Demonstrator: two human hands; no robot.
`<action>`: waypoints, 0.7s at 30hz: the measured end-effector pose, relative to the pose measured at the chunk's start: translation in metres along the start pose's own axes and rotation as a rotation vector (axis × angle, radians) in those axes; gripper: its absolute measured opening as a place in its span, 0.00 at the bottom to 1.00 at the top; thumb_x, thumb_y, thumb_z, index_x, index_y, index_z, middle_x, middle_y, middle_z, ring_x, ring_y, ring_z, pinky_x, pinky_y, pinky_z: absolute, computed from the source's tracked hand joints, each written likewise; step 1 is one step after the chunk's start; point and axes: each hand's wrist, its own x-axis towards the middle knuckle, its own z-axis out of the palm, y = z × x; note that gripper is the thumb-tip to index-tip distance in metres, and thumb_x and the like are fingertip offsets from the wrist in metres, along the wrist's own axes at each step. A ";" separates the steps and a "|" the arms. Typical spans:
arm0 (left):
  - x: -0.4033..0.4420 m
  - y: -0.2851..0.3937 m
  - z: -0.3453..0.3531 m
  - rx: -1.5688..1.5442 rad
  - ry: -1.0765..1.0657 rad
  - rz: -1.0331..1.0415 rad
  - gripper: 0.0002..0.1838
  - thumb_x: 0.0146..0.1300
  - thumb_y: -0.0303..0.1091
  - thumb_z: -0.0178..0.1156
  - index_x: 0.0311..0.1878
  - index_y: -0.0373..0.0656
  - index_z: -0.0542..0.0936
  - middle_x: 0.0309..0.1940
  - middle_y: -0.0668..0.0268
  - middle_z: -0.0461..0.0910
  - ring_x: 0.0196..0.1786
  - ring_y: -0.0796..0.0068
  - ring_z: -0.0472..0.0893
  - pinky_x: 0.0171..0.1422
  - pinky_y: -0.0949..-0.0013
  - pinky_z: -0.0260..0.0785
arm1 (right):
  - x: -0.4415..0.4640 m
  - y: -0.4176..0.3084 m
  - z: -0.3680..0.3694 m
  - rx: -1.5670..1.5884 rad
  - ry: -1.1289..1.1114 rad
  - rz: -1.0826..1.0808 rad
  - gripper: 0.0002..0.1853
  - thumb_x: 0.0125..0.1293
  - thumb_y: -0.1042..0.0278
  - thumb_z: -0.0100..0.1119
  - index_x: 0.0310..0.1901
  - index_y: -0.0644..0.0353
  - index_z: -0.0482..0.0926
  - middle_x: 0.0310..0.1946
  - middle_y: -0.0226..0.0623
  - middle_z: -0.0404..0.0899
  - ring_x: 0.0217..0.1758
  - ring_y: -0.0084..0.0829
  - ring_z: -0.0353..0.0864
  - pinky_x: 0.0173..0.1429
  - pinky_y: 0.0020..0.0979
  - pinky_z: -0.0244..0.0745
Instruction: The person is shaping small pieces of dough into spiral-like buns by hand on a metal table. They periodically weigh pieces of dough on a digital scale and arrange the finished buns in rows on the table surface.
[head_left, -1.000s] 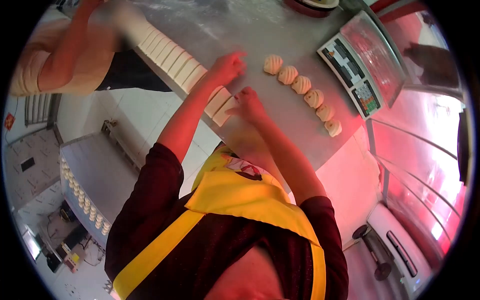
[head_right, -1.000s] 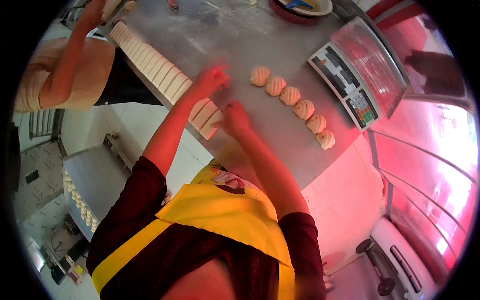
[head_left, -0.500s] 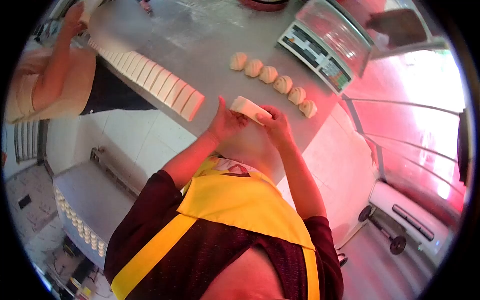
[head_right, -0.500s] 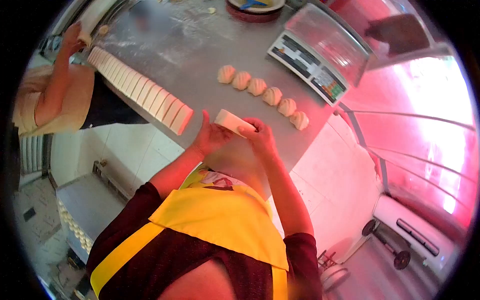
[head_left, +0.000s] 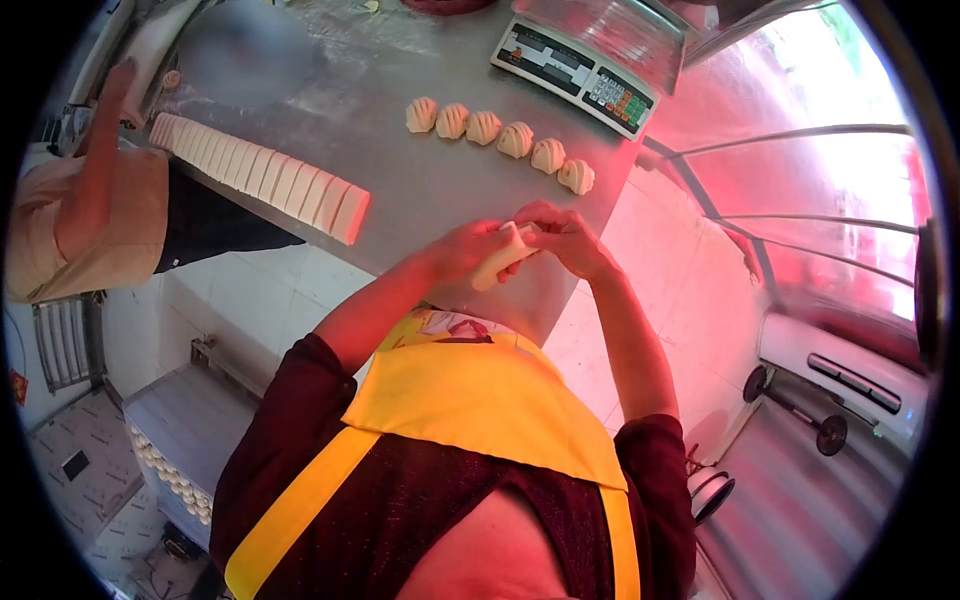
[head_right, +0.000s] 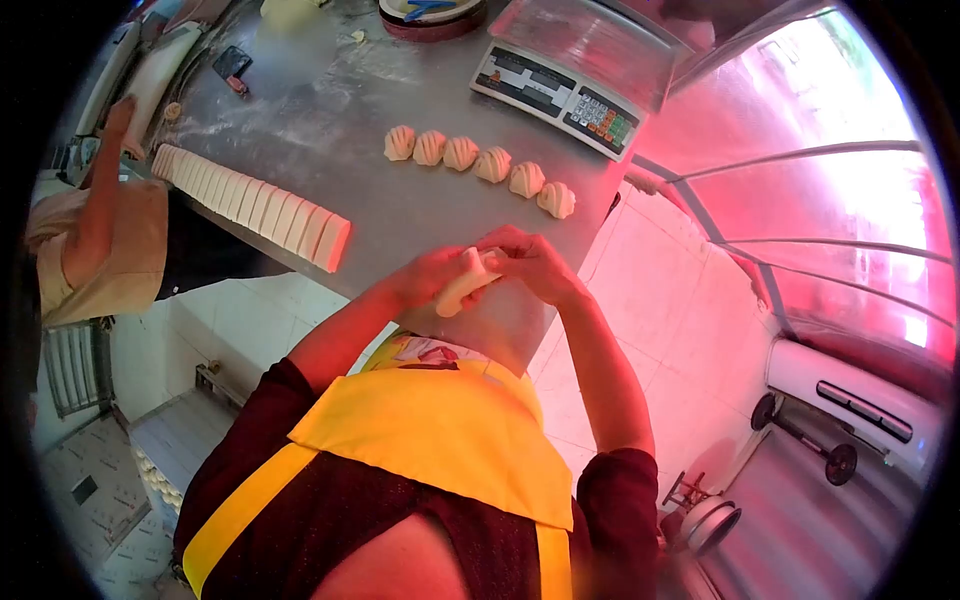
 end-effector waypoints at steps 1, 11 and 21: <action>-0.002 0.000 -0.002 -0.037 0.016 -0.016 0.26 0.70 0.57 0.47 0.47 0.39 0.73 0.34 0.65 0.77 0.34 0.78 0.77 0.39 0.74 0.72 | 0.001 0.002 -0.003 -0.063 -0.006 -0.040 0.18 0.63 0.71 0.60 0.54 0.65 0.75 0.46 0.32 0.74 0.48 0.27 0.76 0.52 0.29 0.74; -0.029 0.020 -0.001 0.222 0.113 -0.162 0.16 0.70 0.44 0.50 0.35 0.41 0.75 0.28 0.68 0.75 0.30 0.79 0.74 0.36 0.73 0.69 | 0.016 -0.011 0.021 -0.892 -0.123 -0.508 0.14 0.54 0.78 0.63 0.44 0.63 0.79 0.37 0.36 0.75 0.40 0.28 0.77 0.43 0.30 0.73; -0.061 0.012 -0.036 -0.093 0.238 0.110 0.12 0.67 0.39 0.54 0.44 0.39 0.72 0.41 0.61 0.77 0.43 0.70 0.76 0.49 0.67 0.70 | 0.161 -0.034 0.031 0.556 0.180 0.016 0.28 0.66 0.77 0.53 0.66 0.64 0.57 0.58 0.47 0.66 0.50 0.37 0.78 0.53 0.32 0.78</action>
